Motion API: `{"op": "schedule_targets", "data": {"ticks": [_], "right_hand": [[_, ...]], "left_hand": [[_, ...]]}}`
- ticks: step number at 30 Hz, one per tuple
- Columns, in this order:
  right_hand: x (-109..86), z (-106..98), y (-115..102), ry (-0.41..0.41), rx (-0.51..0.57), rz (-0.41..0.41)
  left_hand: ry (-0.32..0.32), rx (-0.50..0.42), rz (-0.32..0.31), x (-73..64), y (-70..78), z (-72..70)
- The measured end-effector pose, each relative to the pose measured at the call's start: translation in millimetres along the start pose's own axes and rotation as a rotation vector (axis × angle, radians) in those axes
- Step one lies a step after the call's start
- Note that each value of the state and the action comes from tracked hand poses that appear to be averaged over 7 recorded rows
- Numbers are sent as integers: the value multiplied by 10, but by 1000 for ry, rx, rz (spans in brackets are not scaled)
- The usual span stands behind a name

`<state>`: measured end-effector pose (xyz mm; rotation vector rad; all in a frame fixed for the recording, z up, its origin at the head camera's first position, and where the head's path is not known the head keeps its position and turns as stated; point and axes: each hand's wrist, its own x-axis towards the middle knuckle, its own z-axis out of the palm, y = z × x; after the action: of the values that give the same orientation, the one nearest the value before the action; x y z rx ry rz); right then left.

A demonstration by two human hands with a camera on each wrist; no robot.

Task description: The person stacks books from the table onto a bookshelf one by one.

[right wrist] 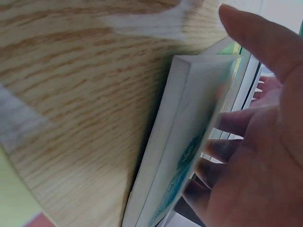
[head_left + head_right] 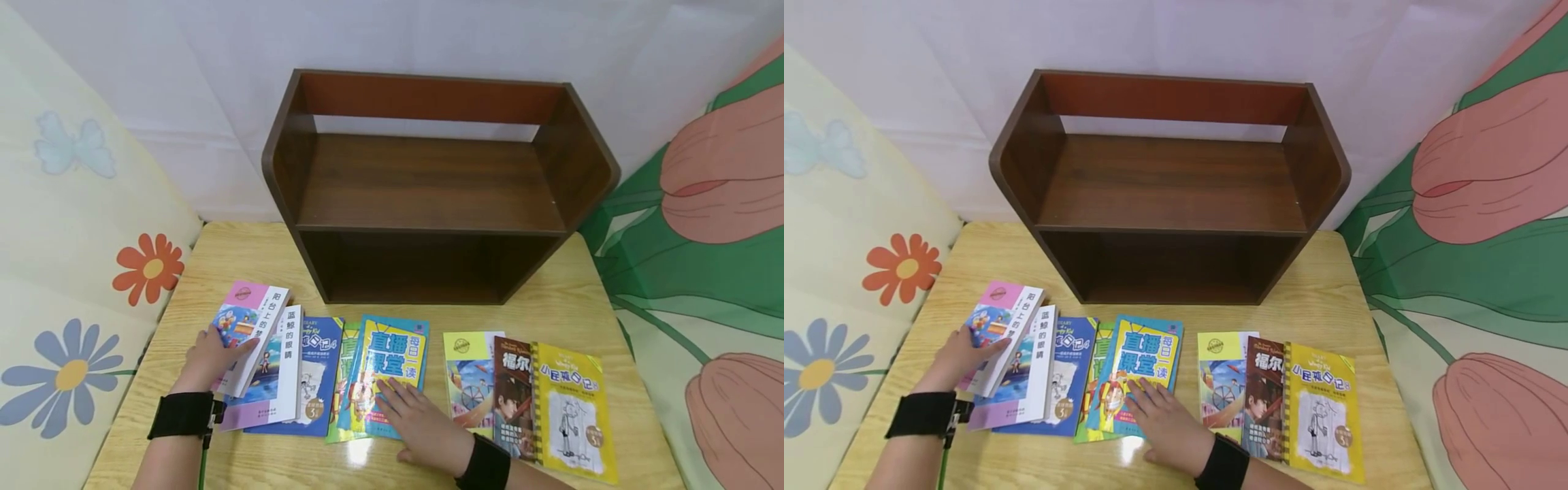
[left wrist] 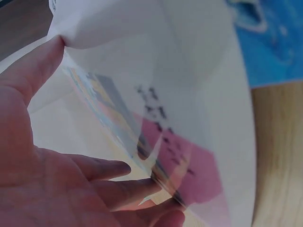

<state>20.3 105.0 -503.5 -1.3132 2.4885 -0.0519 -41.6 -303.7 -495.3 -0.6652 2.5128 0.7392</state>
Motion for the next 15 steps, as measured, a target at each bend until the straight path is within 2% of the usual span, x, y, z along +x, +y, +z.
{"op": "schedule_targets", "data": {"ticks": [4, 11, 15], "right_hand": [[-7, -27, -2, -6, -21, -8], [3, -61, 4, -11, 21, -4], [6, -55, 22, -12, 38, -2]], "left_hand": [[11, 5, -3, 5, -4, -56], [19, 11, -40, -8, -65, -112], [0, 37, -42, -7, -95, -105]]}}
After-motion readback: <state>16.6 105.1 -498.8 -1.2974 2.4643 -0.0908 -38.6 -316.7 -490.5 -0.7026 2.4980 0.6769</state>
